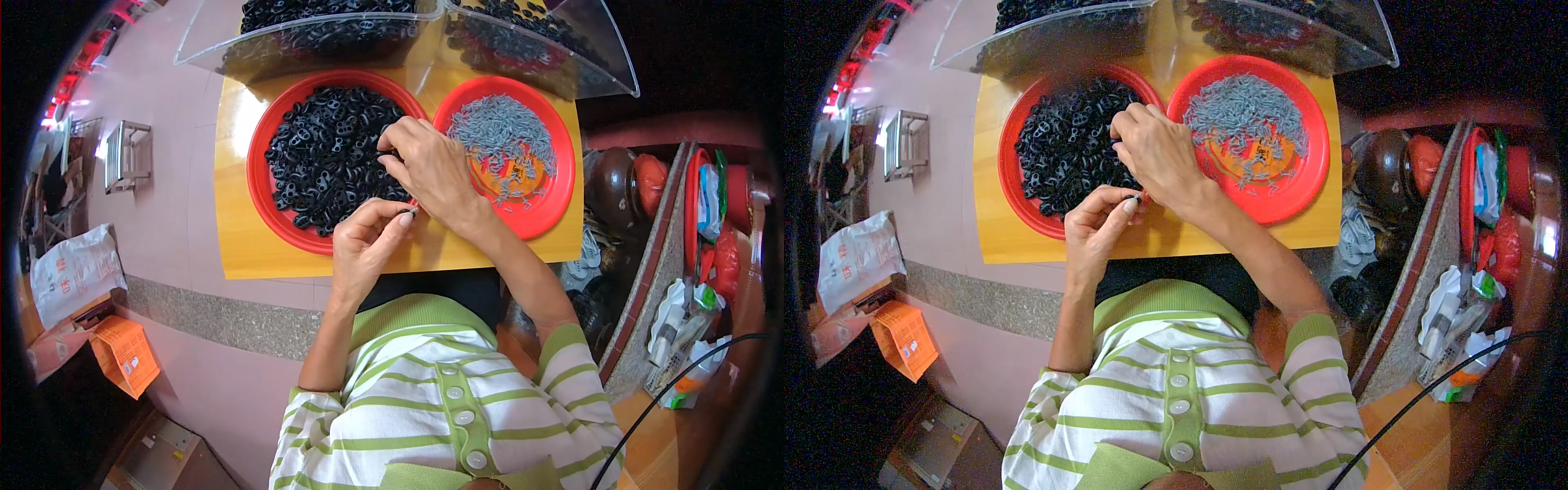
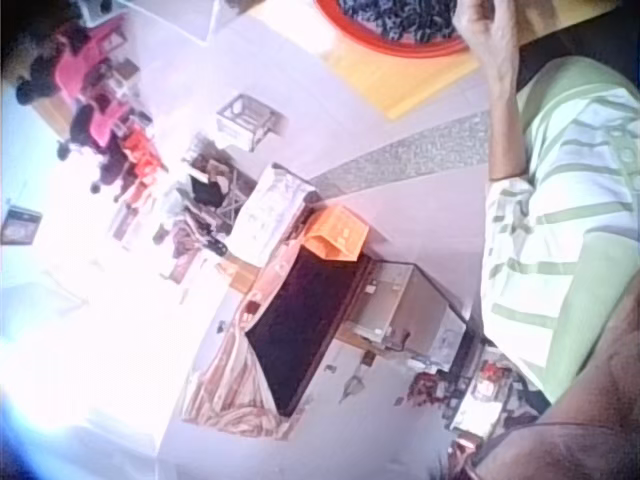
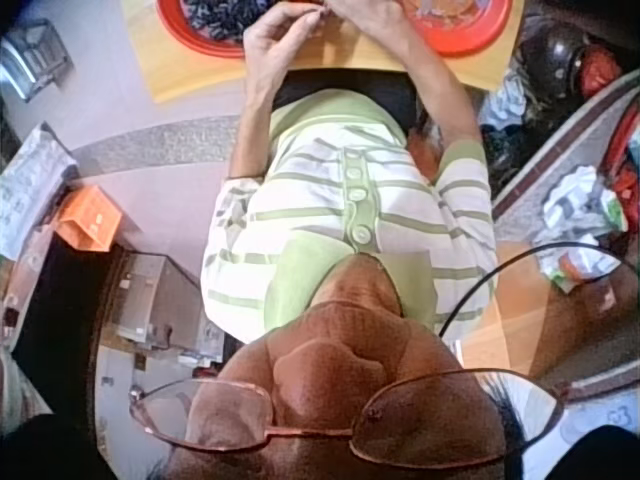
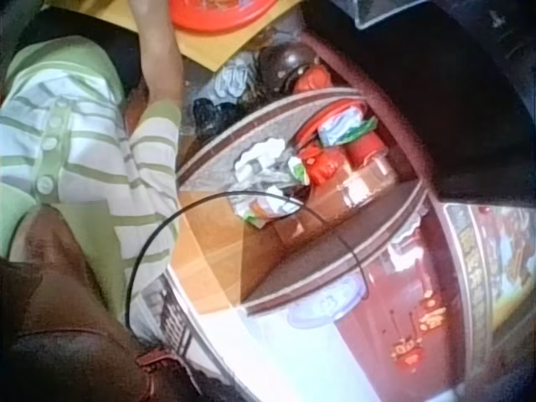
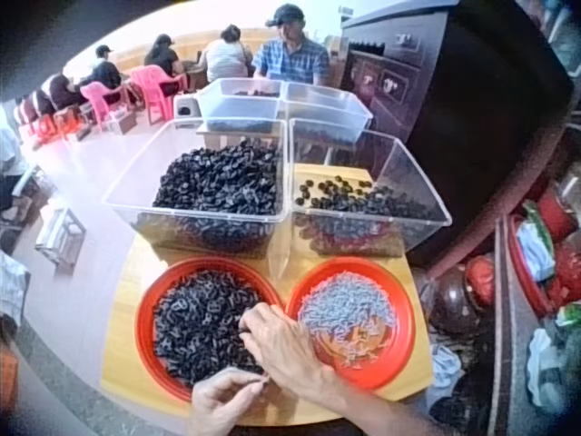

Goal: The person repeatedly picks small black plastic lock bodies from a red bowl and inserts metal pins from a second red bowl, then places the assembled units into a clear plastic bin. The process is continuous and repetitive throughout the clip.

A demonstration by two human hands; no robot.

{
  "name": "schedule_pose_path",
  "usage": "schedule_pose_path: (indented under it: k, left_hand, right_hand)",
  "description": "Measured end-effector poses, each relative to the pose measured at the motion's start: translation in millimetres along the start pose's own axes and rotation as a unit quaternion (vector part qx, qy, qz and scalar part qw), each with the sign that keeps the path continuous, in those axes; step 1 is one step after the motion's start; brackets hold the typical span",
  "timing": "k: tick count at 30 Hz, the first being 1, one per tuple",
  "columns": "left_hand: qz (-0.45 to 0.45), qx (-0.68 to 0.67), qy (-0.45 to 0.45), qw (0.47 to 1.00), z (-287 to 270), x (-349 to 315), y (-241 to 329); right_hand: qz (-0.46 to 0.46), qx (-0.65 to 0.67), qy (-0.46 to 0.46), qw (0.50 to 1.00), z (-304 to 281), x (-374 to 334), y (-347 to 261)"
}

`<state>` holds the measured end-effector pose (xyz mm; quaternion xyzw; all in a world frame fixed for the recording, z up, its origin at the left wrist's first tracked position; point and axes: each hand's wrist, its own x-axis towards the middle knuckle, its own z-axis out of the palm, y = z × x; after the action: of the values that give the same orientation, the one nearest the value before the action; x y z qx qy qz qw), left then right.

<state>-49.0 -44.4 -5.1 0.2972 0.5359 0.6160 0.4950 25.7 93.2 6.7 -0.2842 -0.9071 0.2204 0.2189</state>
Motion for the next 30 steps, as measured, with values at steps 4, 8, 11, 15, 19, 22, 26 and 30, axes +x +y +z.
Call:
schedule_pose_path:
  k: [4, 8, 11, 15, 19, 22, 26, 30]
  left_hand:
    - [0.006, 0.004, 0.004, 1.0, -1.1, -2.0, 1.8]
    - [0.001, -0.047, 0.018, 0.999, 0.8, -3.8, 3.1]
    - [0.012, -0.031, 0.019, 0.999, 1.1, -4.1, 6.8]
    - [0.086, -0.002, 0.025, 0.996, 16.7, 4.2, 10.7]
    - [0.115, 0.009, -0.028, 0.993, 32.5, 10.0, 12.8]
    - [0.113, 0.031, -0.046, 0.992, 42.0, 11.1, 14.2]
    - [0.11, 0.042, -0.048, 0.992, 50.8, 10.3, 13.5]
    - [0.096, 0.009, -0.036, 0.995, 55.3, 8.0, 12.6]
  right_hand:
    - [0.029, 0.085, 0.012, 0.996, -16.3, -7.3, -3.0]
    - [0.162, 0.26, -0.032, 0.951, -32.1, -27.6, -4.2]
    - [0.229, 0.446, -0.036, 0.864, -40.7, -45.7, -2.3]
    - [0.236, 0.524, -0.016, 0.818, -44.8, -67.3, 10.8]
    - [0.225, 0.557, 0.029, 0.799, -52.2, -78.6, 12.5]
    - [0.235, 0.565, 0.043, 0.79, -62.7, -84.0, 13.5]
    - [0.23, 0.573, 0.066, 0.784, -64.6, -92.2, 15.0]
    - [0.222, 0.567, 0.07, 0.79, -65.0, -95.1, 15.1]
